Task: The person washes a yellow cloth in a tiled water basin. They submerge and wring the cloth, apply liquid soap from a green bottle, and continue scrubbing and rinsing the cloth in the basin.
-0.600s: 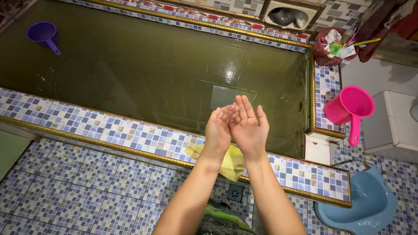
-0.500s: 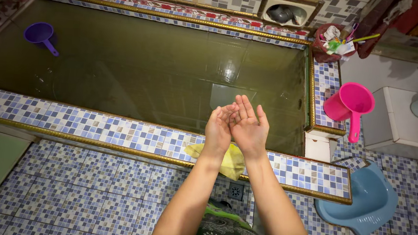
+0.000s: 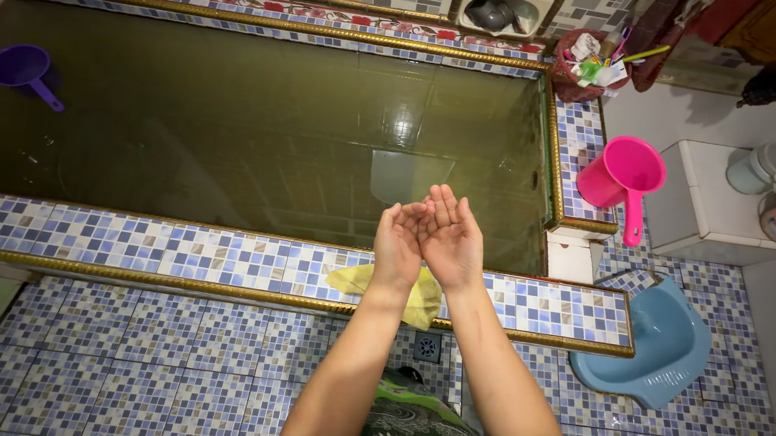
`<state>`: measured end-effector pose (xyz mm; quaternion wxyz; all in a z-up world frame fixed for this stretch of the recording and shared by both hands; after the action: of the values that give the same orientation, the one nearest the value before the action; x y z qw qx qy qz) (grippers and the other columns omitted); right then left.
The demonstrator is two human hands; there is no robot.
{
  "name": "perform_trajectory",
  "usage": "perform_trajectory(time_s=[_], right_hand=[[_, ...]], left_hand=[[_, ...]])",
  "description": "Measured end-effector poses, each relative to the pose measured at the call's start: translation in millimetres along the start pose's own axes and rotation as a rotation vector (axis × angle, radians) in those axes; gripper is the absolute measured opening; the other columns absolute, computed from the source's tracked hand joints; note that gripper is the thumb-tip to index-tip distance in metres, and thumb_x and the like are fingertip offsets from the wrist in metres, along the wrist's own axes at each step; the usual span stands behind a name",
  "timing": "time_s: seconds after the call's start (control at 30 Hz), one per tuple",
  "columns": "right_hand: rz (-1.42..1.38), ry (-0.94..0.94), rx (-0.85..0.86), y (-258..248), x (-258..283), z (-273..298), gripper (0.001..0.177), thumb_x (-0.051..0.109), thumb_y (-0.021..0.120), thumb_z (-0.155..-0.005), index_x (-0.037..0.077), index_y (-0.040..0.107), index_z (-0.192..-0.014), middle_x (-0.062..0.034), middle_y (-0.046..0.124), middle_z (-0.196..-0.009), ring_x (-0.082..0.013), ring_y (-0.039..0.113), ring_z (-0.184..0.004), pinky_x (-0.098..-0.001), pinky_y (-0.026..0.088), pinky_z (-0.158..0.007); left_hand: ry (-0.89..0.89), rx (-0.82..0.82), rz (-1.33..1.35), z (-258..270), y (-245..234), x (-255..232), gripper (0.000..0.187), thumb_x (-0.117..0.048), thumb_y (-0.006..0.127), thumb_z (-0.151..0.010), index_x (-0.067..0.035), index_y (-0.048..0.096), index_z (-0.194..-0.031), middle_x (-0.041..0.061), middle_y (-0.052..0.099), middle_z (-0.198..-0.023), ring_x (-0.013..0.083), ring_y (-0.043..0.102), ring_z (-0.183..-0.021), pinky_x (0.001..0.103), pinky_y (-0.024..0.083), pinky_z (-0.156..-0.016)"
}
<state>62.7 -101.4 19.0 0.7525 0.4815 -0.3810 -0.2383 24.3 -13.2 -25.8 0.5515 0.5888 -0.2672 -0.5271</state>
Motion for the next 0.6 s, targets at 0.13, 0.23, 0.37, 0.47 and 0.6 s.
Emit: perform_trajectory(time_s=[0.13,0.23,0.37,0.47,0.6], right_hand=[[-0.015,-0.01,-0.045,0,0,1,0.041,0.034,0.061,-0.101,0.007,0.062,-0.131,-0.0048,0.068,-0.13,-0.0177,0.061,-0.114,-0.0333,0.047,-0.105],[-0.052,0.0,-0.051,3,1,3,0.043,0.035,0.059,-0.099,0.005,0.064,-0.129,-0.0071,0.07,-0.126,-0.0199,0.062,-0.11,-0.0338,0.047,-0.102],[-0.096,0.009,-0.065,3,1,3,0.042,0.035,0.058,-0.099,0.004,0.065,-0.126,-0.009,0.07,-0.123,-0.0216,0.063,-0.109,-0.035,0.047,-0.102],[-0.102,0.008,-0.068,-2,1,0,0.04,0.034,0.059,-0.1,0.004,0.066,-0.125,-0.0094,0.071,-0.122,-0.0219,0.063,-0.108,-0.0351,0.048,-0.101],[-0.116,0.011,-0.072,-10,0,-6,0.039,0.033,0.06,-0.1,0.003,0.066,-0.123,-0.0098,0.071,-0.12,-0.0223,0.064,-0.106,-0.0351,0.048,-0.101]], left_hand=[[-0.002,-0.017,-0.016,0,0,2,0.04,-0.032,0.042,-0.104,-0.001,0.068,-0.099,0.012,0.072,-0.106,0.0204,0.064,-0.106,0.036,0.047,-0.103],[0.003,-0.019,-0.011,0,-1,4,0.04,-0.031,0.042,-0.104,-0.001,0.068,-0.098,0.012,0.072,-0.105,0.0202,0.065,-0.104,0.036,0.048,-0.103],[-0.006,-0.025,0.009,-2,-4,7,0.041,-0.03,0.041,-0.105,-0.001,0.068,-0.097,0.011,0.072,-0.104,0.0201,0.064,-0.101,0.036,0.048,-0.1],[-0.013,-0.029,0.009,-5,-7,9,0.041,-0.031,0.041,-0.105,-0.001,0.067,-0.096,0.011,0.072,-0.104,0.0203,0.064,-0.1,0.036,0.048,-0.098],[-0.01,-0.012,0.021,-10,-14,12,0.041,-0.03,0.041,-0.106,-0.001,0.067,-0.095,0.012,0.072,-0.104,0.0205,0.063,-0.1,0.036,0.048,-0.099]])
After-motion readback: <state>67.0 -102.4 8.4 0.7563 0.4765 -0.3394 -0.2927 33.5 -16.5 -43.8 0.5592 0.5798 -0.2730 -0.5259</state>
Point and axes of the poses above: each hand's wrist, its own z-axis away from the middle knuckle, its own y-axis out of the palm, x = y × z, the point moved 2 cm from there along -z, towards the middle knuckle
